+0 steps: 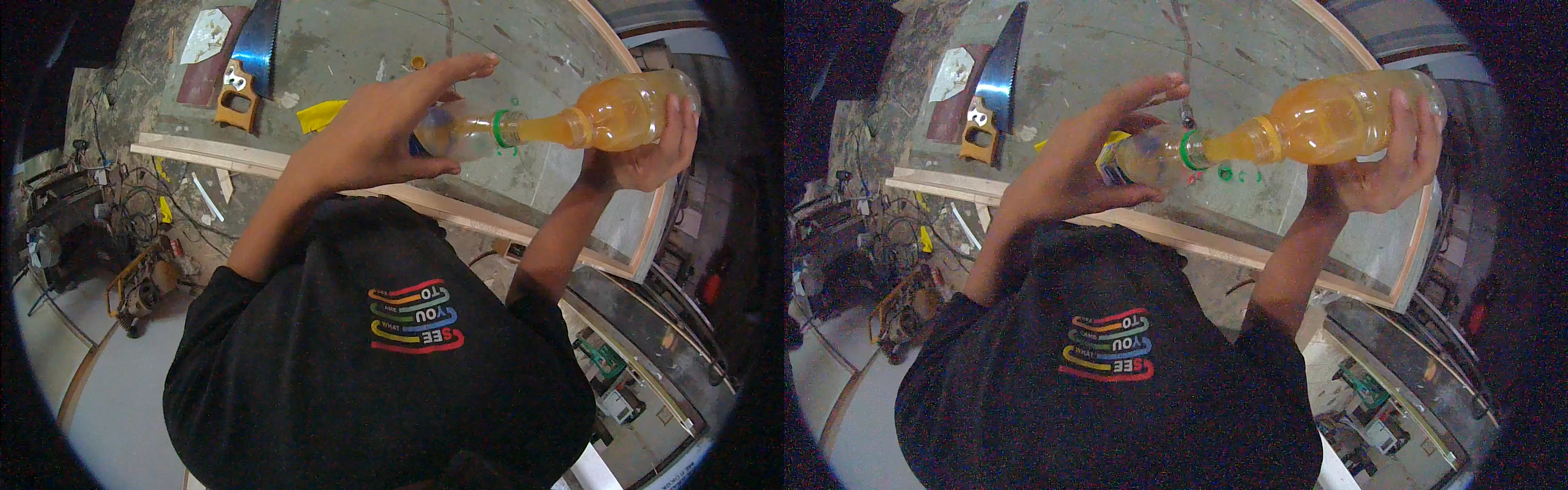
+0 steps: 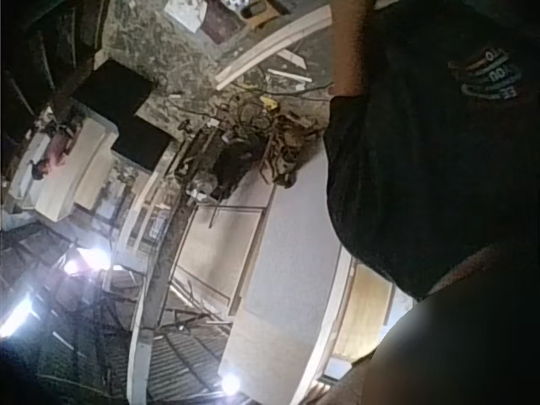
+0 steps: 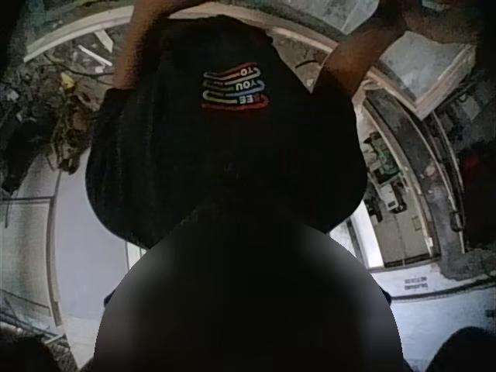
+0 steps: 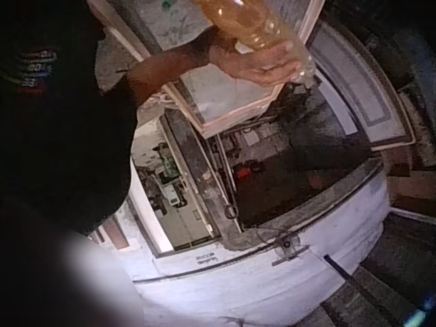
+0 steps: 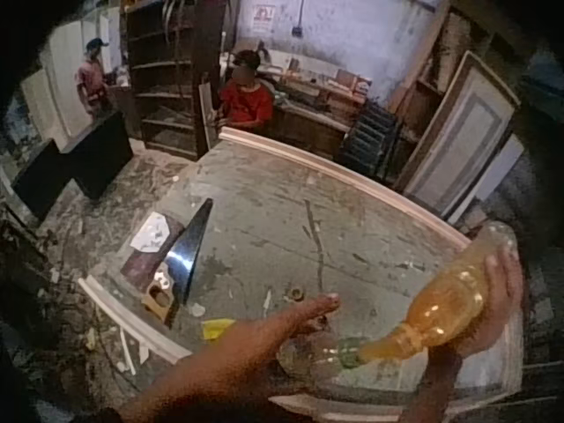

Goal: The person removes a green cap from a clear plastic bottle, then picks up a yellow plastic bottle and pours its orange liquid into the clear bottle. They place the bottles on the table, wipe their hands with a yellow cloth, and rub their hands together.

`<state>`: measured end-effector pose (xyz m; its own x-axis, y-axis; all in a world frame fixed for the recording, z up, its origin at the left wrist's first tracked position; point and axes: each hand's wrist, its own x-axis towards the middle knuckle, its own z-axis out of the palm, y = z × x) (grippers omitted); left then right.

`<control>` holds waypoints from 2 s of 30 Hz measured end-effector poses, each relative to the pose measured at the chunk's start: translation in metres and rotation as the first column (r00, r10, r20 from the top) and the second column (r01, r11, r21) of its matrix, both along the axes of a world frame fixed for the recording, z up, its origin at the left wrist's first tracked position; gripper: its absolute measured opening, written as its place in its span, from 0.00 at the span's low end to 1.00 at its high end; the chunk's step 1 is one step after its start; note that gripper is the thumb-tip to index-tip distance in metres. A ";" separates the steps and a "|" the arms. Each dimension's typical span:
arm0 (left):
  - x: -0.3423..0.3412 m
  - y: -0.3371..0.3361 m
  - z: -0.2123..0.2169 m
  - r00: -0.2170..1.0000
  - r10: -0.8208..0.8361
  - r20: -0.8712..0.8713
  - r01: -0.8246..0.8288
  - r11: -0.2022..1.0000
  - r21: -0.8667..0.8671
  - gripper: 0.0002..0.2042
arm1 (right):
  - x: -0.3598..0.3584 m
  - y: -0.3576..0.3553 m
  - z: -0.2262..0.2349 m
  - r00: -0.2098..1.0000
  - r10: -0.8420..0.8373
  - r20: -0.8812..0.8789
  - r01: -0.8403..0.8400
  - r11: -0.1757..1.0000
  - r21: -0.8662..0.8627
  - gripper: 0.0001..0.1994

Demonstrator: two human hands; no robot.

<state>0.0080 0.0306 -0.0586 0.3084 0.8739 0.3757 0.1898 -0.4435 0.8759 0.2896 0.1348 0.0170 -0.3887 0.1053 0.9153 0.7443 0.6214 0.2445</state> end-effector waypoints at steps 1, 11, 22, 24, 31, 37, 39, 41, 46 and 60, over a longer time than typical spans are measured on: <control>0.001 0.001 -0.003 1.000 -0.022 0.015 0.022 0.999 -0.032 0.50 | -0.001 0.000 0.000 1.000 -0.018 -0.010 0.018 1.000 0.006 0.34; 0.006 0.009 -0.033 0.995 -0.080 0.064 0.085 0.992 -0.089 0.51 | -0.001 -0.002 -0.003 0.992 0.066 -0.110 -0.073 0.996 -0.059 0.36; 0.007 0.008 -0.027 0.996 -0.071 0.061 0.076 0.993 -0.094 0.51 | -0.001 -0.003 -0.013 0.993 0.059 -0.101 -0.066 0.995 -0.071 0.35; 0.008 0.007 -0.026 0.995 -0.068 0.075 0.075 0.993 -0.093 0.50 | 0.000 -0.004 -0.014 0.993 0.055 -0.100 -0.064 0.994 -0.085 0.34; 0.006 0.005 -0.024 0.992 -0.077 0.105 0.086 0.993 -0.084 0.50 | 0.002 -0.008 -0.020 0.996 0.005 -0.087 -0.012 0.996 -0.086 0.35; 0.007 0.003 -0.024 0.990 -0.075 0.116 0.084 0.994 -0.072 0.50 | 0.001 -0.012 -0.030 0.994 0.002 -0.110 -0.018 0.990 -0.143 0.35; 0.007 0.002 -0.024 0.989 -0.075 0.127 0.085 0.994 -0.074 0.50 | 0.000 -0.014 -0.035 0.993 -0.029 -0.117 0.011 0.987 -0.159 0.35; 0.007 0.002 -0.023 0.990 -0.071 0.122 0.079 0.995 -0.064 0.50 | -0.001 -0.017 -0.040 0.992 -0.061 -0.111 0.040 0.982 -0.183 0.36; 0.009 0.001 -0.022 0.990 -0.069 0.125 0.076 0.996 -0.054 0.50 | -0.002 -0.022 -0.053 0.977 -0.044 -0.206 -0.012 0.965 -0.262 0.37; 0.003 0.004 -0.026 0.987 -0.035 0.154 0.033 0.999 0.013 0.50 | -0.006 -0.033 -0.080 0.960 -0.125 -0.249 0.037 0.944 -0.328 0.36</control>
<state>0.0106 0.0345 -0.0850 0.2755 0.8598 0.4299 0.0373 -0.4565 0.8890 0.2835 0.1023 -0.0634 -0.1164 0.4274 0.8966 0.8056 0.5687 -0.1664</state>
